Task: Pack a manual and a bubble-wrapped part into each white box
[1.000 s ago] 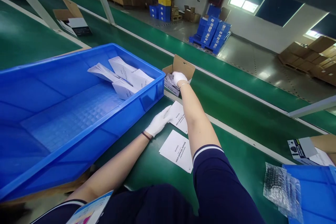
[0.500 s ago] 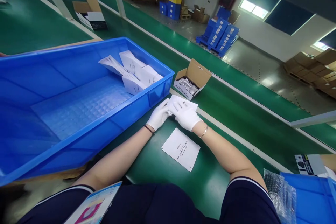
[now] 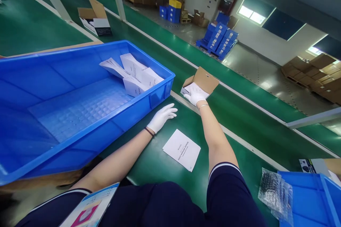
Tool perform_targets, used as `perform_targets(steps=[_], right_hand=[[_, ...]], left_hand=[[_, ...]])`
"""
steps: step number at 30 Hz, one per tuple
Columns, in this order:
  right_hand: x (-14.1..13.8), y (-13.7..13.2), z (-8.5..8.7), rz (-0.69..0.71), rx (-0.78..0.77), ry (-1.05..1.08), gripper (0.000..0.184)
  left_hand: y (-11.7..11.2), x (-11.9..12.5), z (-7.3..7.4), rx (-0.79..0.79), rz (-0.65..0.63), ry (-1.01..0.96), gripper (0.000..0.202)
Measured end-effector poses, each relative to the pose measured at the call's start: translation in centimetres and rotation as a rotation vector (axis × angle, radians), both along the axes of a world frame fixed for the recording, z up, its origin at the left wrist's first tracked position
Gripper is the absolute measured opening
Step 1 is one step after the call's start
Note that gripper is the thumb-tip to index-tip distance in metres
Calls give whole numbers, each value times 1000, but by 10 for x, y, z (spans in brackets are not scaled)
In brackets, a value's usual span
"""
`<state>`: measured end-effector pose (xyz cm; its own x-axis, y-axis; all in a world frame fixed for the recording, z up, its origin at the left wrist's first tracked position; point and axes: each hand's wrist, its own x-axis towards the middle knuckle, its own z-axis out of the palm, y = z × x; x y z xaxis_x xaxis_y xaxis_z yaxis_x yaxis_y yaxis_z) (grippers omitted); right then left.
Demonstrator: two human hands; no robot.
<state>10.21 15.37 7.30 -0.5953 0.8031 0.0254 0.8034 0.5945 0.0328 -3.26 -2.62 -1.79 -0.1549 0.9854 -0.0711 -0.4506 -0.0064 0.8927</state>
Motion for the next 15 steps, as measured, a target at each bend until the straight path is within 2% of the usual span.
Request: perform_targets(steps=[2,4,7,10,12,15], right_hand=[[11,-23,-4,26,72,42,58],[26,-64,-9,127,101,49,57],[51,-148,-18,311,-79,-106,67],[71,-224,-28,347,-248,-284,91],[79,-252,-38,290,-275,-340,86],[85,-258,-51,239,-257,-323,69]], left_hand=[[0,2,2,-25,-4,21,65],[1,4,3,-48,6,26,63],[4,5,-1,-56,31,24,57],[7,3,-10,-31,21,35,51],[7,2,-15,-14,13,39,48],[5,1,-16,3,18,33,46]])
